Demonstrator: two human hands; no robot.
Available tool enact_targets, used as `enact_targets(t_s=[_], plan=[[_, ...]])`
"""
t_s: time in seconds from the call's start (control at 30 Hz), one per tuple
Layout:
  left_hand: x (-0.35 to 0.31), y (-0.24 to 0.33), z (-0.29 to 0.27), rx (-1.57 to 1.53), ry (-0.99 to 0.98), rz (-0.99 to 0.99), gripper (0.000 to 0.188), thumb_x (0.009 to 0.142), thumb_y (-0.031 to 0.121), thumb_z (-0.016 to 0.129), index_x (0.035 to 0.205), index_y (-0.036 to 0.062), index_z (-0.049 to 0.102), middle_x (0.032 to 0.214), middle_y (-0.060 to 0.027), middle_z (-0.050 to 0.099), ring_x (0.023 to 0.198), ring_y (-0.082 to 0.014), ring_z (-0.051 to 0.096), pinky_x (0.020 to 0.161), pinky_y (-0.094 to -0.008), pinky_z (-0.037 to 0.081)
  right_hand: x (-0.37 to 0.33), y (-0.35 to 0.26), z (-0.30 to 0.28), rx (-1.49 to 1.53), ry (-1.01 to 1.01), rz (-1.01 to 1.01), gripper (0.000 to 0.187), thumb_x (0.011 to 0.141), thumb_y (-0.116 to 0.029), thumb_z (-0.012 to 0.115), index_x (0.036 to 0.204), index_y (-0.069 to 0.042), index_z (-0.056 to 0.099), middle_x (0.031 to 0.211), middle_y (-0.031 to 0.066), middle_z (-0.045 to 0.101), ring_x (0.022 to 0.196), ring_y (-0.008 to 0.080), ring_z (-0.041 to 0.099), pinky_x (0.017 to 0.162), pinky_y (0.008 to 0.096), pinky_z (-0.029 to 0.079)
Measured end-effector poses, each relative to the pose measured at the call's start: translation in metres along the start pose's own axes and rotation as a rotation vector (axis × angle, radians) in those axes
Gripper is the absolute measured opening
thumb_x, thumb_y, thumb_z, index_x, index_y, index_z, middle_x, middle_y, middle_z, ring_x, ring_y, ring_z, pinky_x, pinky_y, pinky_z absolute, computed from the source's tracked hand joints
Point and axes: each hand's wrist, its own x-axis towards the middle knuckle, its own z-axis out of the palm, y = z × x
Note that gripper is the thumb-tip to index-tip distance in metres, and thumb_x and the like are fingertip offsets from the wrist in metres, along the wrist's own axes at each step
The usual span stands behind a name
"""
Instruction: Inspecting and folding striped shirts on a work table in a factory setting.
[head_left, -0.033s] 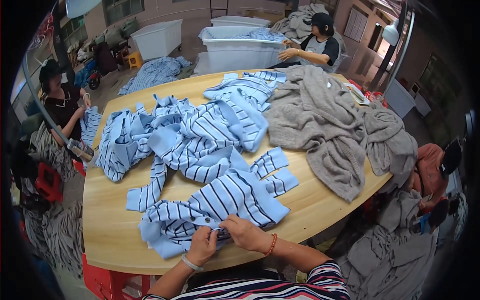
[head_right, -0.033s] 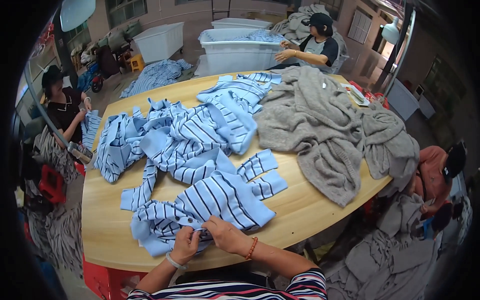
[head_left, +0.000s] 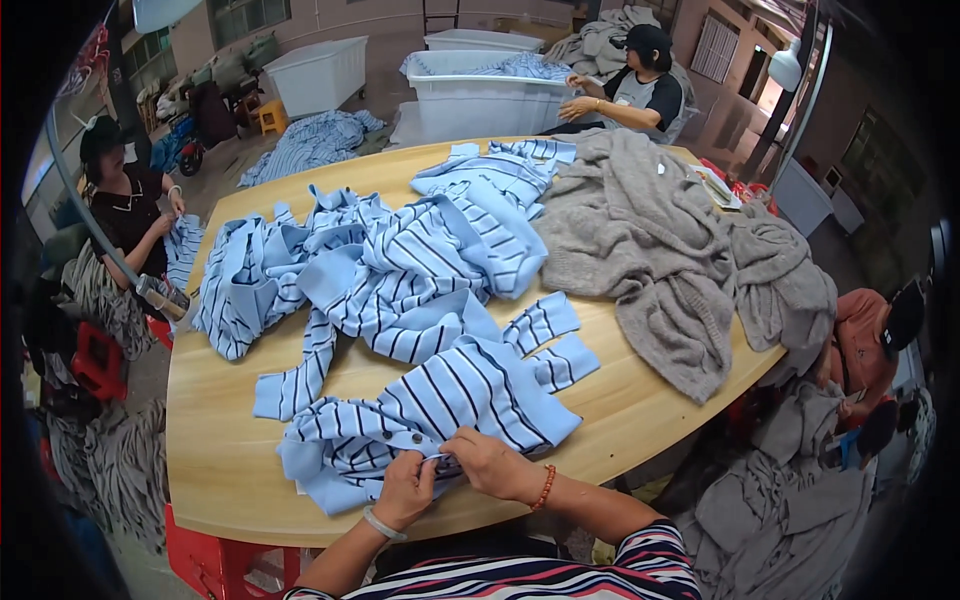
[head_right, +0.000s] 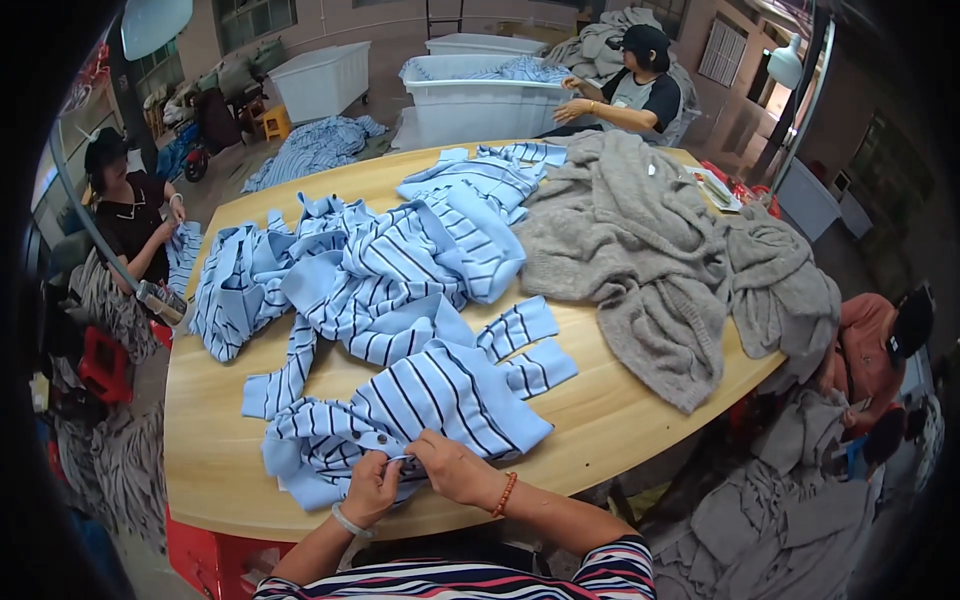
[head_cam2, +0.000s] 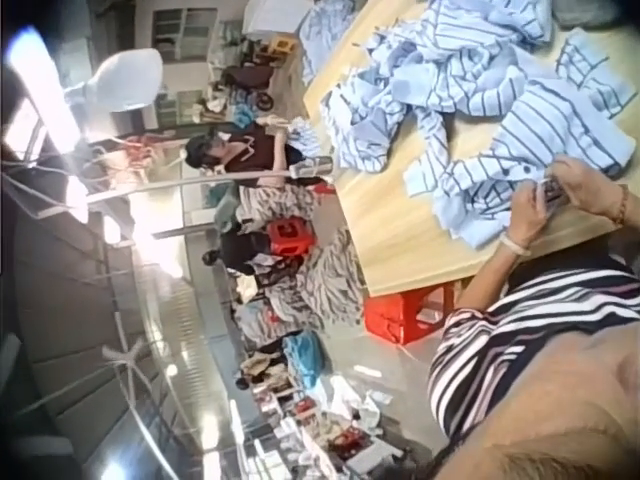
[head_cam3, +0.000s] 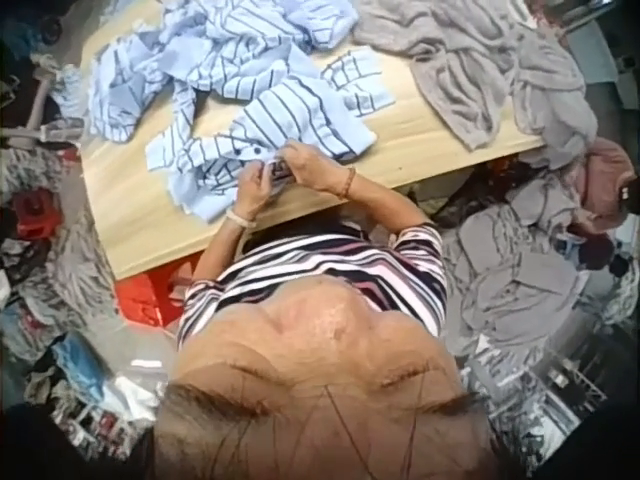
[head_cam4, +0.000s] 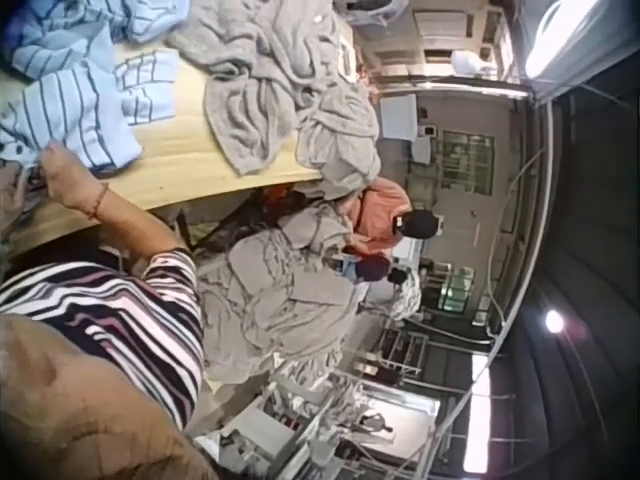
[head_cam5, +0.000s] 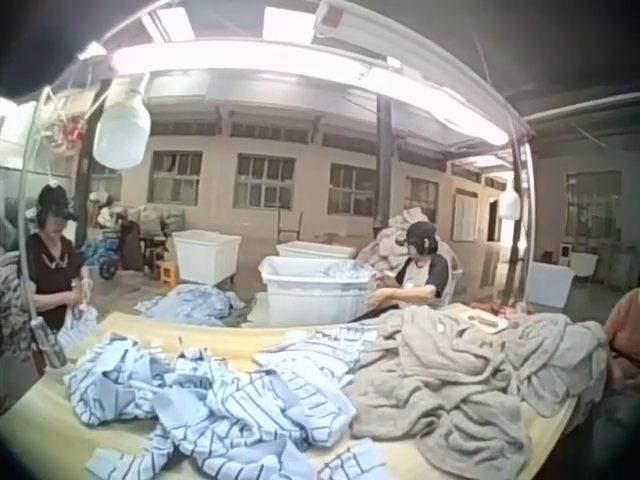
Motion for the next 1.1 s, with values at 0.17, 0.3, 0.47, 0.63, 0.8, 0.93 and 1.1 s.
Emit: enact_targets(t_s=[0.17,0.3,0.47,0.63,0.8,0.93,1.1], plan=[[-0.008,0.000,-0.006,0.148,-0.054,0.014,0.013,0.084,0.006,0.062,0.078,0.0026,0.050,0.071,-0.0185,0.051,0.067,-0.0397,0.053,0.058,-0.0464,0.040,0.002,0.003,0.002,0.028,-0.077,-0.061,0.025,0.077,0.006,0.054,0.102,0.001,0.056,0.090,0.0182,0.052,0.084,0.0375,0.057,0.074,0.0405,0.048],[0.008,-0.007,-0.005,0.157,0.006,0.070,0.008,0.085,0.008,0.059,0.085,0.0014,0.055,0.080,-0.0207,0.056,0.070,-0.0414,0.054,0.061,-0.0468,0.042,0.012,0.016,0.000,-0.007,-0.150,-0.082,0.023,0.078,0.004,0.054,0.100,0.001,0.056,0.089,0.0191,0.051,0.084,0.0374,0.056,0.073,0.0411,0.047],[0.016,-0.010,-0.022,-0.094,-0.150,-0.146,0.020,0.091,0.016,0.059,0.078,0.0004,0.055,0.063,-0.0091,0.048,0.061,-0.0197,0.048,0.056,-0.0317,0.038,0.029,0.004,-0.022,0.146,-0.194,-0.033,0.017,0.081,0.004,0.056,0.097,0.000,0.056,0.088,0.0192,0.055,0.080,0.0375,0.058,0.069,0.0424,0.047],[0.020,-0.013,-0.027,-0.368,-0.262,-0.362,0.027,0.093,0.022,0.060,0.078,-0.0010,0.055,0.062,-0.0011,0.043,0.060,-0.0076,0.037,0.052,-0.0284,0.033,0.029,0.005,-0.021,0.215,-0.260,0.009,0.015,0.082,0.003,0.057,0.096,0.000,0.055,0.087,0.0179,0.056,0.077,0.0366,0.058,0.067,0.0407,0.047],[0.012,-0.014,-0.032,-0.435,-0.326,-0.427,0.025,0.093,0.023,0.061,0.082,0.0003,0.059,0.066,0.0071,0.043,0.064,-0.0028,0.036,0.052,-0.0243,0.031,0.023,-0.009,-0.011,0.218,-0.279,0.062,0.017,0.081,0.006,0.058,0.097,0.001,0.055,0.082,0.0131,0.052,0.069,0.0277,0.057,0.061,0.0329,0.046],[0.012,-0.006,-0.038,-0.434,-0.357,-0.484,0.026,0.093,0.024,0.061,0.081,0.0004,0.060,0.066,0.0082,0.044,0.064,-0.0019,0.035,0.051,-0.0235,0.029,0.017,-0.015,-0.008,0.141,-0.205,0.008,0.019,0.081,0.007,0.057,0.098,0.001,0.054,0.083,0.0122,0.053,0.066,0.0244,0.057,0.058,0.0335,0.046],[0.011,-0.009,-0.038,-0.551,-0.400,-0.487,0.027,0.094,0.022,0.061,0.076,0.0022,0.057,0.065,0.0088,0.043,0.063,-0.0008,0.034,0.051,-0.0217,0.028,0.019,-0.009,-0.011,0.127,-0.186,-0.048,0.019,0.081,0.008,0.057,0.099,0.001,0.056,0.084,0.0119,0.054,0.064,0.0215,0.057,0.057,0.0332,0.046]])
